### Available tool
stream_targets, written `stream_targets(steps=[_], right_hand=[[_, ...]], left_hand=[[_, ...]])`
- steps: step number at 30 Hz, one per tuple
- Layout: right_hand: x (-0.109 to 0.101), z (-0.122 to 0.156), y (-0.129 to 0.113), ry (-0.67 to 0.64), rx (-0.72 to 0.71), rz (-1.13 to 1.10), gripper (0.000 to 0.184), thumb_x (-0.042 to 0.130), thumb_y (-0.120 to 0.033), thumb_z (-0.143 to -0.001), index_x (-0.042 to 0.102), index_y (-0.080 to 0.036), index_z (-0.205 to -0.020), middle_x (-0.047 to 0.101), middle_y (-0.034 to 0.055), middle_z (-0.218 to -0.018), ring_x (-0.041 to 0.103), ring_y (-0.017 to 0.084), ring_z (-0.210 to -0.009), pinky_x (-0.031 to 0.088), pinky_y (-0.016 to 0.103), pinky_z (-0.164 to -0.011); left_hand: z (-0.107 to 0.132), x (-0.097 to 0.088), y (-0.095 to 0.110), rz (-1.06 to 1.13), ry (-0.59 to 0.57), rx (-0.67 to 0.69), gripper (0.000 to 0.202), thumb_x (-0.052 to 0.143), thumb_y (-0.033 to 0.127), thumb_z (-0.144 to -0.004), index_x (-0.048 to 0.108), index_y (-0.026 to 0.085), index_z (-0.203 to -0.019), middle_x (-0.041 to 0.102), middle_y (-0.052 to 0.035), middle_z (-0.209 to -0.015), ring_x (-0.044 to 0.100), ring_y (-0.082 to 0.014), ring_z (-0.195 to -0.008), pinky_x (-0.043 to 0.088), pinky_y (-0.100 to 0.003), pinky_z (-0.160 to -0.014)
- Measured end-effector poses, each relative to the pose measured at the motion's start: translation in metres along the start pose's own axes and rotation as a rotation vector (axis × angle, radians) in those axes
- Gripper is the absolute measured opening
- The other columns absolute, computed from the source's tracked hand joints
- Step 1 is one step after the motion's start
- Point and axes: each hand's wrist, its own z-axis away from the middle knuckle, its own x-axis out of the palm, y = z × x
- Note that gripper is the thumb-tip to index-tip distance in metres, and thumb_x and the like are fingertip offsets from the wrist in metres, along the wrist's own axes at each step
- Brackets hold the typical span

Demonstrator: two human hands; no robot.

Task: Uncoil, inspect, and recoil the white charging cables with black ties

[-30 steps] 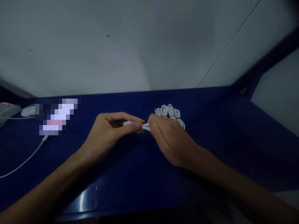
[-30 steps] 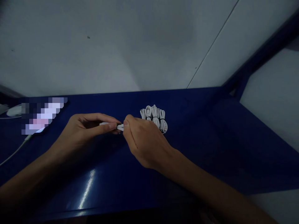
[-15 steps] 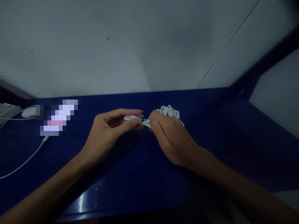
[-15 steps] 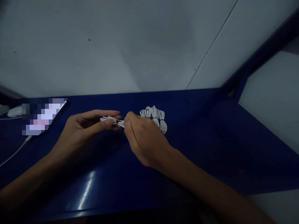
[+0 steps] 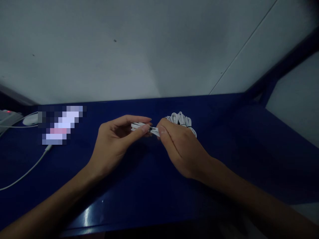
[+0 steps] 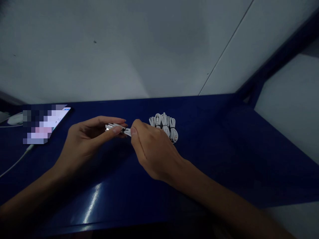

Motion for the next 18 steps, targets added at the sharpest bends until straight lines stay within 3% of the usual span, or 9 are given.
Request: stream_targets(steps=[4, 12, 15, 18], right_hand=[[0.002, -0.001, 0.002, 0.014, -0.033, 0.029, 0.027, 0.035, -0.02, -0.115, 0.046, -0.023, -0.091, 0.052, -0.0014, -0.075, 0.046, 0.015, -0.062, 0.036, 0.034, -0.06], [0.005, -0.001, 0.003, 0.055, -0.078, 0.079, 0.022, 0.038, -0.017, -0.113, 0.047, -0.022, -0.094, 0.054, -0.0002, -0.08, 0.048, 0.015, -0.065, 0.037, 0.035, -0.063], [0.004, 0.0, -0.004, 0.07, -0.005, -0.049, 0.024, 0.039, -0.02, -0.115, 0.048, -0.022, -0.093, 0.055, -0.001, -0.079, 0.049, 0.015, -0.064, 0.038, 0.034, -0.062], [0.003, 0.002, -0.012, 0.056, 0.174, -0.289, 0.031, 0.038, -0.033, -0.119, 0.052, -0.023, -0.093, 0.051, -0.0041, -0.072, 0.046, 0.014, -0.059, 0.037, 0.032, -0.056]], left_hand=[[0.0, 0.003, 0.001, 0.013, 0.004, 0.018, 0.019, 0.09, 0.03, -0.092, 0.086, 0.021, -0.108, 0.086, -0.0047, -0.092, 0.081, -0.0205, -0.088, 0.064, -0.03, -0.084], [0.0, 0.007, -0.004, 0.138, 0.001, 0.002, 0.029, 0.088, 0.029, -0.094, 0.077, 0.02, -0.119, 0.083, -0.0069, -0.108, 0.08, -0.0208, -0.093, 0.065, -0.035, -0.093], [-0.001, 0.007, -0.007, 0.219, 0.02, -0.033, 0.041, 0.09, 0.03, -0.092, 0.072, 0.019, -0.128, 0.083, -0.0062, -0.104, 0.08, -0.0205, -0.089, 0.066, -0.036, -0.093], [0.0, 0.008, -0.01, 0.253, -0.024, -0.069, 0.044, 0.092, 0.031, -0.091, 0.074, 0.019, -0.13, 0.084, -0.007, -0.109, 0.081, -0.021, -0.094, 0.064, -0.036, -0.098]])
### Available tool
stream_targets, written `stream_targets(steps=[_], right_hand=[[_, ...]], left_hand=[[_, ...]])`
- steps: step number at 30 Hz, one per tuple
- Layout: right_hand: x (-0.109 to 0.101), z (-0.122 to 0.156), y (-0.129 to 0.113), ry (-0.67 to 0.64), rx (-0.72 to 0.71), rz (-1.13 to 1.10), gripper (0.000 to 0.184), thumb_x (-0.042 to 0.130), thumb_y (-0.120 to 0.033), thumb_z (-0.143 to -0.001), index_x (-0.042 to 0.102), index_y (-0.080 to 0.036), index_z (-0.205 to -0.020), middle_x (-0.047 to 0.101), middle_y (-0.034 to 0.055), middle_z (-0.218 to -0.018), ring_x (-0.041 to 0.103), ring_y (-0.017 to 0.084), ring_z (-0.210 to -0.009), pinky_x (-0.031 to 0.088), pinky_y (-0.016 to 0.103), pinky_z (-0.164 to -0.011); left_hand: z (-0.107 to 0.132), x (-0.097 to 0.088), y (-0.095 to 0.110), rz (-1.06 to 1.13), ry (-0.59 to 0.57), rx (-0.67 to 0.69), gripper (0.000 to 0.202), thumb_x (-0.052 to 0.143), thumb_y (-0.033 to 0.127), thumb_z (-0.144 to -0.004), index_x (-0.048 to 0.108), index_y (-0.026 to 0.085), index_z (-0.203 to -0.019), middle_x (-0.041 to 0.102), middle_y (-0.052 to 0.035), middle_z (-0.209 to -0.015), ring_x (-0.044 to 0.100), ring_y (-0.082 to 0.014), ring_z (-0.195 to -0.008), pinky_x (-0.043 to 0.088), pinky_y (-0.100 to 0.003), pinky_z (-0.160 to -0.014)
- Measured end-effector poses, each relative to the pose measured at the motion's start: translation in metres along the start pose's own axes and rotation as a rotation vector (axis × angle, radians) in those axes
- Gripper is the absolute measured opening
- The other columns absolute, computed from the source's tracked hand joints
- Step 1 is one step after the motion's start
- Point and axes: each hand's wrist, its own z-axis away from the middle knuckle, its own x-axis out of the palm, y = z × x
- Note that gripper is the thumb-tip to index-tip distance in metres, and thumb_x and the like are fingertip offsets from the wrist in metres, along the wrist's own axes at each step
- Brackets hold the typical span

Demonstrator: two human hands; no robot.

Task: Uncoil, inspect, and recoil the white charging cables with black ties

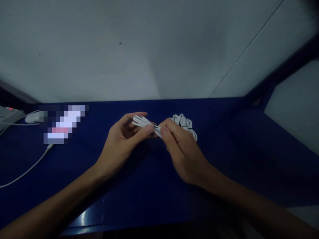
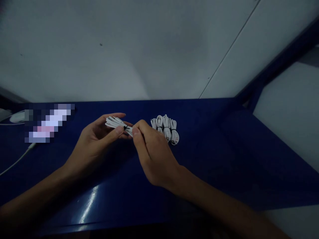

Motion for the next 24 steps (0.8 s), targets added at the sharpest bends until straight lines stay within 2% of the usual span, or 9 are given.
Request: stream_targets(steps=[3, 5, 7, 9, 12, 13, 15, 19, 24], right_hand=[[0.0, 0.001, -0.003, -0.04, 0.122, -0.186, 0.037, 0.041, -0.045, -0.119, 0.054, -0.023, -0.092, 0.05, -0.0048, -0.073, 0.048, 0.012, -0.058, 0.039, 0.03, -0.054], [0.0, 0.0, -0.003, -0.083, 0.141, -0.209, 0.038, 0.043, -0.045, -0.119, 0.056, -0.023, -0.091, 0.057, -0.003, -0.078, 0.052, 0.012, -0.061, 0.042, 0.03, -0.055], [-0.001, -0.001, -0.002, -0.113, 0.13, -0.168, 0.036, 0.047, -0.044, -0.118, 0.06, -0.022, -0.092, 0.064, -0.0013, -0.082, 0.056, 0.013, -0.062, 0.044, 0.031, -0.056], [-0.002, -0.002, -0.001, -0.068, 0.056, -0.07, 0.027, 0.054, -0.039, -0.115, 0.064, -0.021, -0.097, 0.07, 0.0012, -0.09, 0.063, 0.015, -0.072, 0.05, 0.032, -0.062], [-0.004, -0.005, -0.002, 0.1, -0.107, 0.085, 0.006, 0.063, -0.027, -0.109, 0.066, -0.022, -0.108, 0.073, 0.0042, -0.103, 0.07, 0.02, -0.09, 0.055, 0.035, -0.072], [-0.005, -0.005, -0.002, 0.147, -0.146, 0.11, 0.005, 0.064, -0.024, -0.108, 0.066, -0.023, -0.112, 0.073, 0.0044, -0.104, 0.07, 0.021, -0.091, 0.056, 0.035, -0.071], [-0.008, -0.007, -0.003, 0.191, -0.192, 0.105, 0.014, 0.065, -0.021, -0.107, 0.065, -0.024, -0.121, 0.071, 0.0038, -0.104, 0.07, 0.02, -0.089, 0.056, 0.035, -0.067], [-0.014, -0.008, -0.002, 0.137, -0.266, 0.041, 0.025, 0.069, -0.019, -0.106, 0.069, -0.028, -0.13, 0.069, 0.0045, -0.114, 0.07, 0.021, -0.097, 0.059, 0.034, -0.068], [-0.016, -0.009, 0.002, 0.122, -0.325, 0.115, 0.02, 0.075, -0.023, -0.104, 0.077, -0.032, -0.122, 0.067, 0.0028, -0.111, 0.067, 0.019, -0.09, 0.06, 0.037, -0.074]], left_hand=[[0.001, 0.0, -0.003, -0.015, -0.063, -0.004, 0.027, 0.091, 0.028, -0.091, 0.082, 0.02, -0.116, 0.084, -0.0076, -0.118, 0.08, -0.0234, -0.109, 0.06, -0.034, -0.105], [0.002, 0.0, -0.004, -0.019, -0.082, 0.008, 0.019, 0.087, 0.027, -0.095, 0.085, 0.021, -0.112, 0.085, -0.0068, -0.119, 0.079, -0.0237, -0.112, 0.06, -0.033, -0.105], [0.002, -0.002, -0.005, -0.006, -0.086, 0.005, 0.018, 0.084, 0.028, -0.098, 0.086, 0.022, -0.115, 0.085, -0.0064, -0.12, 0.079, -0.0236, -0.112, 0.06, -0.034, -0.106], [0.001, -0.004, -0.006, 0.014, -0.085, -0.015, 0.019, 0.083, 0.03, -0.099, 0.086, 0.023, -0.116, 0.084, -0.0071, -0.124, 0.078, -0.0247, -0.116, 0.058, -0.036, -0.109], [-0.001, -0.007, -0.006, 0.027, -0.071, -0.038, 0.02, 0.082, 0.033, -0.099, 0.086, 0.025, -0.117, 0.084, -0.0077, -0.121, 0.079, -0.0247, -0.112, 0.058, -0.038, -0.108], [-0.001, -0.007, -0.006, 0.031, -0.07, -0.048, 0.021, 0.082, 0.033, -0.1, 0.086, 0.025, -0.118, 0.085, -0.0076, -0.118, 0.079, -0.024, -0.108, 0.059, -0.037, -0.105], [-0.002, -0.008, -0.003, 0.053, -0.091, -0.075, 0.021, 0.08, 0.034, -0.101, 0.086, 0.025, -0.119, 0.085, -0.0074, -0.113, 0.08, -0.0226, -0.099, 0.061, -0.036, -0.098], [-0.001, -0.005, 0.003, 0.105, -0.21, -0.113, 0.021, 0.071, 0.034, -0.108, 0.088, 0.024, -0.114, 0.085, -0.0089, -0.108, 0.079, -0.0219, -0.094, 0.061, -0.034, -0.092], [0.002, -0.003, 0.006, 0.128, -0.255, -0.138, 0.021, 0.07, 0.032, -0.109, 0.089, 0.024, -0.109, 0.084, -0.0077, -0.1, 0.074, -0.0179, -0.085, 0.059, -0.03, -0.084]])
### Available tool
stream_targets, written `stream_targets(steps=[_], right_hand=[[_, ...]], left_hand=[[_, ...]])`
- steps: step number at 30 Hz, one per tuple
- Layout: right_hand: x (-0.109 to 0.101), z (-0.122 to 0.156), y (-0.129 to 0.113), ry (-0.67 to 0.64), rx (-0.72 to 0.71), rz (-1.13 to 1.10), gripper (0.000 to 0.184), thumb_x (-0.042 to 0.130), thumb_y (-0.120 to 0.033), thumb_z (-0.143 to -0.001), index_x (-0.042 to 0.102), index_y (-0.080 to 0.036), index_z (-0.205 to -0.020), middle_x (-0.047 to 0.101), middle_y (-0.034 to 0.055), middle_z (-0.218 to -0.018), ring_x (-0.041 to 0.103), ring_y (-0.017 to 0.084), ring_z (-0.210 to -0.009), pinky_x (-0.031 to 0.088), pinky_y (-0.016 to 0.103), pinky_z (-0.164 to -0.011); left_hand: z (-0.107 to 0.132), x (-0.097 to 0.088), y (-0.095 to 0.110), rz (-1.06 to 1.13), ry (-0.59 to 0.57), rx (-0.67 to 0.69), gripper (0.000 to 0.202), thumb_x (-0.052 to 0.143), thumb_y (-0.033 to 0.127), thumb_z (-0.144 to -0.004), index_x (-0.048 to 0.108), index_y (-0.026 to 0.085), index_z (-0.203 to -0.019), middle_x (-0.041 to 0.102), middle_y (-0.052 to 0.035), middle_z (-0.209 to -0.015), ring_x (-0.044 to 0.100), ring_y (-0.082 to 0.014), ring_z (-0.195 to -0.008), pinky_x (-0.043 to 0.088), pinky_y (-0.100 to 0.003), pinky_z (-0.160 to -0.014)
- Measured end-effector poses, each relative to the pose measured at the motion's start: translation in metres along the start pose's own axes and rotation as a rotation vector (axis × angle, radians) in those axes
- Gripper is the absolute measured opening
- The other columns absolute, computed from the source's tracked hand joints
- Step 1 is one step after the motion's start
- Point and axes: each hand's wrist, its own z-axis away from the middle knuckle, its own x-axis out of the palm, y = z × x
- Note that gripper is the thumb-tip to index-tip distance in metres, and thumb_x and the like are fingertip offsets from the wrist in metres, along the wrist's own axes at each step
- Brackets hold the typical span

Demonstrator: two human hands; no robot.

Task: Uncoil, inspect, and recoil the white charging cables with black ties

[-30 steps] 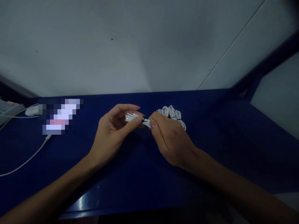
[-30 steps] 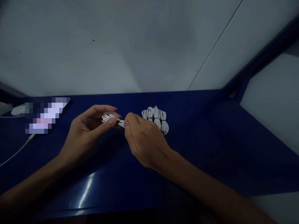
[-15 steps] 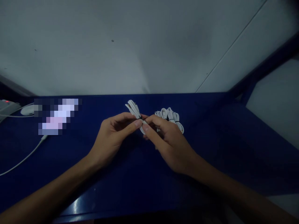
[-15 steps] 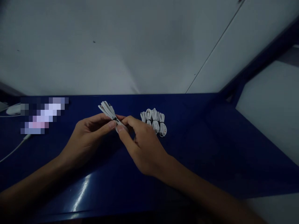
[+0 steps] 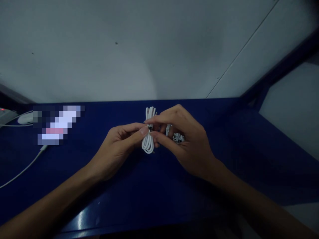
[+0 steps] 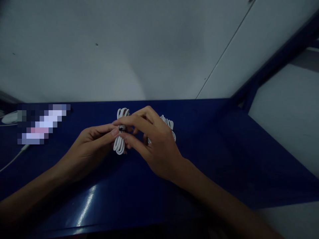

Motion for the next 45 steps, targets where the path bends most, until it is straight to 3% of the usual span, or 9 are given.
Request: stream_targets(steps=[3, 8, 14, 20, 27, 36, 45], right_hand=[[-0.001, 0.0, 0.002, 0.003, -0.025, 0.036, 0.018, 0.077, -0.024, -0.104, 0.078, -0.032, -0.12, 0.066, 0.0027, -0.112, 0.065, 0.018, -0.087, 0.061, 0.039, -0.077], [-0.001, -0.002, 0.004, 0.009, -0.055, 0.056, 0.017, 0.079, -0.023, -0.102, 0.078, -0.028, -0.119, 0.063, 0.0037, -0.11, 0.064, 0.017, -0.087, 0.06, 0.034, -0.07], [0.004, -0.004, 0.012, 0.144, -0.246, 0.12, 0.018, 0.084, -0.017, -0.098, 0.079, -0.026, -0.112, 0.062, 0.0019, -0.098, 0.062, 0.016, -0.082, 0.056, 0.03, -0.062], [0.007, -0.004, 0.014, 0.189, -0.308, 0.145, 0.018, 0.086, -0.018, -0.097, 0.078, -0.024, -0.112, 0.066, 0.002, -0.096, 0.063, 0.016, -0.081, 0.056, 0.03, -0.06], [0.01, -0.003, 0.009, 0.259, -0.315, 0.173, 0.017, 0.089, -0.015, -0.093, 0.079, -0.023, -0.105, 0.066, -0.0008, -0.089, 0.062, 0.012, -0.071, 0.057, 0.028, -0.057], [0.018, 0.0, 0.003, 0.345, -0.226, 0.153, 0.02, 0.091, -0.01, -0.09, 0.082, -0.024, -0.099, 0.064, -0.0033, -0.084, 0.06, 0.01, -0.065, 0.054, 0.026, -0.053], [0.02, 0.0, 0.005, 0.359, -0.266, 0.14, 0.019, 0.092, -0.007, -0.088, 0.079, -0.021, -0.092, 0.063, -0.0021, -0.084, 0.06, 0.011, -0.069, 0.055, 0.027, -0.055]], left_hand=[[0.0, -0.001, 0.0, -0.001, 0.008, -0.005, 0.019, 0.072, 0.031, -0.107, 0.089, 0.024, -0.106, 0.082, -0.0063, -0.097, 0.073, -0.017, -0.085, 0.058, -0.029, -0.084], [0.0, -0.002, 0.0, -0.011, 0.009, -0.015, 0.018, 0.073, 0.032, -0.107, 0.09, 0.023, -0.107, 0.083, -0.0068, -0.098, 0.073, -0.0169, -0.088, 0.057, -0.028, -0.085], [0.001, 0.0, 0.003, -0.004, -0.001, -0.029, 0.022, 0.071, 0.033, -0.108, 0.09, 0.021, -0.108, 0.083, -0.0079, -0.099, 0.072, -0.0167, -0.089, 0.056, -0.026, -0.085], [0.001, -0.001, 0.001, -0.003, -0.01, -0.021, 0.021, 0.07, 0.03, -0.108, 0.09, 0.022, -0.111, 0.084, -0.0066, -0.099, 0.072, -0.0166, -0.092, 0.056, -0.026, -0.088], [0.002, -0.004, 0.001, -0.032, 0.019, -0.027, 0.02, 0.073, 0.031, -0.107, 0.09, 0.025, -0.113, 0.086, -0.0071, -0.107, 0.075, -0.019, -0.098, 0.057, -0.027, -0.087], [0.001, -0.008, -0.004, -0.117, 0.097, 0.029, 0.016, 0.079, 0.034, -0.103, 0.091, 0.027, -0.11, 0.084, -0.0035, -0.089, 0.072, -0.015, -0.084, 0.056, -0.025, -0.084], [0.004, -0.008, -0.006, -0.198, 0.184, 0.064, 0.017, 0.083, 0.037, -0.099, 0.091, 0.03, -0.113, 0.087, -0.007, -0.121, 0.079, -0.0275, -0.116, 0.057, -0.039, -0.109]])
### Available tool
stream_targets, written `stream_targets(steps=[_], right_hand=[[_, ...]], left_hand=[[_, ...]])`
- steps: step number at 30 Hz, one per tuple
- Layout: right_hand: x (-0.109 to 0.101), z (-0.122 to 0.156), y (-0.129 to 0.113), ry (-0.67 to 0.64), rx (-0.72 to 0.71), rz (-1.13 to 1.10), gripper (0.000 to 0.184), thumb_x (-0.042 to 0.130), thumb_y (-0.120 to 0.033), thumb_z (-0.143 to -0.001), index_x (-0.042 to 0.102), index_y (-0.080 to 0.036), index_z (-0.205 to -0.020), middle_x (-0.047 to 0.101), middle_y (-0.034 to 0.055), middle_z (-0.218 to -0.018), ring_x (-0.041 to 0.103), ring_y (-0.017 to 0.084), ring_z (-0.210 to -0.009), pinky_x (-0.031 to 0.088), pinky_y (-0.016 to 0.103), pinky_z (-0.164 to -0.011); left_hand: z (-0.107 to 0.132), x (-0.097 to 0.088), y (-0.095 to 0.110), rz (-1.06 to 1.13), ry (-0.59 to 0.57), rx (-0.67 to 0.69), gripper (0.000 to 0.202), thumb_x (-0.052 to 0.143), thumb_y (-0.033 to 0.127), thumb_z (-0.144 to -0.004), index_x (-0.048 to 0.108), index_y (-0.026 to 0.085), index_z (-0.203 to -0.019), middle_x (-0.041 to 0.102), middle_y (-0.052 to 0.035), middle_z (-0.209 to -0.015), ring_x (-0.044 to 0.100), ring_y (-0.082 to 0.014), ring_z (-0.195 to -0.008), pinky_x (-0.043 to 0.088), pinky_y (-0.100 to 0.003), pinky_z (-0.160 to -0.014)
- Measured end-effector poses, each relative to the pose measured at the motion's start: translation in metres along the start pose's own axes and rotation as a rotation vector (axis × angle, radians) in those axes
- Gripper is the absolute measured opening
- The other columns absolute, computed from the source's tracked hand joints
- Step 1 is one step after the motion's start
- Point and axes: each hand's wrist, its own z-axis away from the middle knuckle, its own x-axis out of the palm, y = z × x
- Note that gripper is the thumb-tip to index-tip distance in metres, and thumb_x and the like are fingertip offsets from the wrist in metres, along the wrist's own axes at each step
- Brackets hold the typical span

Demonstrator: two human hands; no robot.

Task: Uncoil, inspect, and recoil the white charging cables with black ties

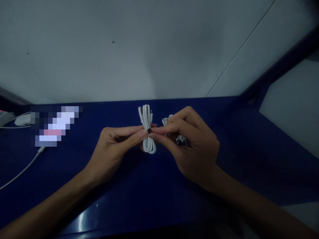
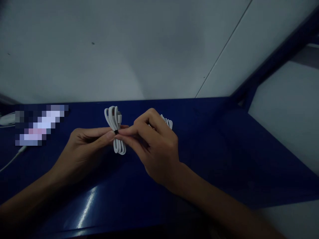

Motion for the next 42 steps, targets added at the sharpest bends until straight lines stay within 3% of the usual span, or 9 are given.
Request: stream_targets(steps=[8, 25, 31, 42], right_hand=[[-0.0013, -0.0024, 0.0025, -0.003, -0.091, 0.064, 0.02, 0.089, -0.009, -0.091, 0.074, -0.023, -0.089, 0.061, -0.0025, -0.082, 0.06, 0.013, -0.071, 0.054, 0.027, -0.054], [-0.0006, -0.0001, 0.0013, -0.003, -0.124, 0.1, 0.018, 0.085, -0.011, -0.096, 0.074, -0.025, -0.093, 0.062, -0.001, -0.082, 0.056, 0.013, -0.068, 0.05, 0.03, -0.052], [-0.0003, 0.0006, 0.0003, 0.005, -0.099, 0.099, 0.015, 0.084, -0.012, -0.097, 0.076, -0.024, -0.093, 0.063, -0.0001, -0.082, 0.058, 0.014, -0.068, 0.054, 0.031, -0.056], [-0.0016, 0.0008, 0.0018, -0.057, -0.013, 0.083, 0.013, 0.084, -0.015, -0.096, 0.078, -0.024, -0.104, 0.067, 0.0018, -0.093, 0.063, 0.014, -0.069, 0.055, 0.031, -0.056]], left_hand=[[0.0001, 0.0016, 0.0007, 0.002, 0.007, 0.033, 0.017, 0.083, 0.035, -0.1, 0.09, 0.032, -0.115, 0.086, -0.0055, -0.125, 0.08, -0.0288, -0.117, 0.057, -0.044, -0.115], [-0.0001, 0.0047, 0.0032, 0.029, 0.01, 0.001, 0.016, 0.083, 0.036, -0.099, 0.092, 0.027, -0.109, 0.085, -0.0091, -0.126, 0.078, -0.0319, -0.122, 0.053, -0.048, -0.119], [0.0021, 0.0066, 0.0067, 0.027, 0.009, 0.015, 0.018, 0.081, 0.037, -0.1, 0.092, 0.027, -0.11, 0.086, -0.0085, -0.125, 0.077, -0.032, -0.123, 0.052, -0.048, -0.12], [0.004, 0.0057, 0.0074, 0.013, 0.022, 0.018, 0.021, 0.082, 0.032, -0.1, 0.09, 0.026, -0.118, 0.087, -0.0073, -0.112, 0.077, -0.02, -0.088, 0.062, -0.033, -0.088]])
